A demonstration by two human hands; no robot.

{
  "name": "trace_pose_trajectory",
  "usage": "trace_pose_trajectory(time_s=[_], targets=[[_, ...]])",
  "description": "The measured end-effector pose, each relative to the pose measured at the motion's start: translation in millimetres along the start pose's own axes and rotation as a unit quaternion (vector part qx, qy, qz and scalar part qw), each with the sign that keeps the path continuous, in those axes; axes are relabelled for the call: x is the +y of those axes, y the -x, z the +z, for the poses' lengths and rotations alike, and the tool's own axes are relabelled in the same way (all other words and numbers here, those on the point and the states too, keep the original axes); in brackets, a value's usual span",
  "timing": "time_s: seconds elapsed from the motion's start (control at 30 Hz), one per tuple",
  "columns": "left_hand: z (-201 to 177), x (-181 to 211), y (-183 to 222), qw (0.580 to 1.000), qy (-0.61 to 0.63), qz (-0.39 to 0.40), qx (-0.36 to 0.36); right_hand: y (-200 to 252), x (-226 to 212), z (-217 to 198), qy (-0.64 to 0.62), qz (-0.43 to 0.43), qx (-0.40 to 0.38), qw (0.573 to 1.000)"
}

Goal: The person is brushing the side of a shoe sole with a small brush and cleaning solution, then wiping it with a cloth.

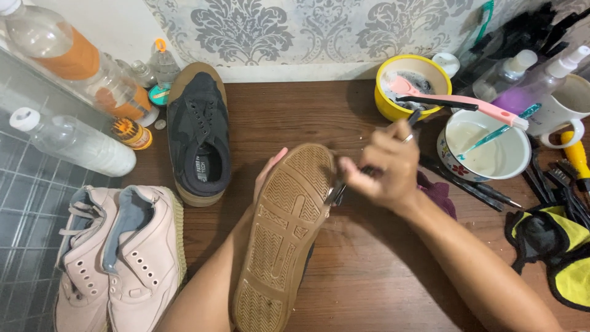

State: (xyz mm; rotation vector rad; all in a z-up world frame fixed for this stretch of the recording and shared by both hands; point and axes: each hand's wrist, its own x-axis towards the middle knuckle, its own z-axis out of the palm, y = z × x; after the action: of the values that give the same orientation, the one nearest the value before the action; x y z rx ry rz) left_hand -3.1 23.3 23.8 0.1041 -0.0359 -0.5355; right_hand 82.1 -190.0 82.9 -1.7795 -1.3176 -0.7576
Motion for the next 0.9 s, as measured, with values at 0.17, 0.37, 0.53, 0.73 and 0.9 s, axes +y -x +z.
trace_pose_trajectory(time_s=[0.17, 0.37, 0.53, 0.73, 0.9], targets=[[-6.0, 4.7, 0.2, 0.999, 0.001, -0.024, -0.021, 14.2, -25.5, 9.1, -0.010, -0.003, -0.008, 1.000], [-21.0, 5.5, 0.9, 1.000, -0.025, -0.012, 0.012, 7.9, -7.9, 3.3, 0.016, -0.009, 0.000, 1.000], [-35.6, 0.5, 4.1, 0.998, -0.038, 0.018, 0.046, 17.9, -5.5, 4.8, -0.014, 0.013, -0.017, 1.000], [-48.7, 2.1, 3.3, 0.992, -0.061, 0.057, 0.091, 0.3, -1.7, -0.3, -0.019, 0.051, 0.011, 0.998], [-66.8, -10.3, 17.8, 0.983, -0.082, 0.089, 0.139, -5.2, 18.2, -4.7, -0.033, 0.061, 0.017, 0.997]])
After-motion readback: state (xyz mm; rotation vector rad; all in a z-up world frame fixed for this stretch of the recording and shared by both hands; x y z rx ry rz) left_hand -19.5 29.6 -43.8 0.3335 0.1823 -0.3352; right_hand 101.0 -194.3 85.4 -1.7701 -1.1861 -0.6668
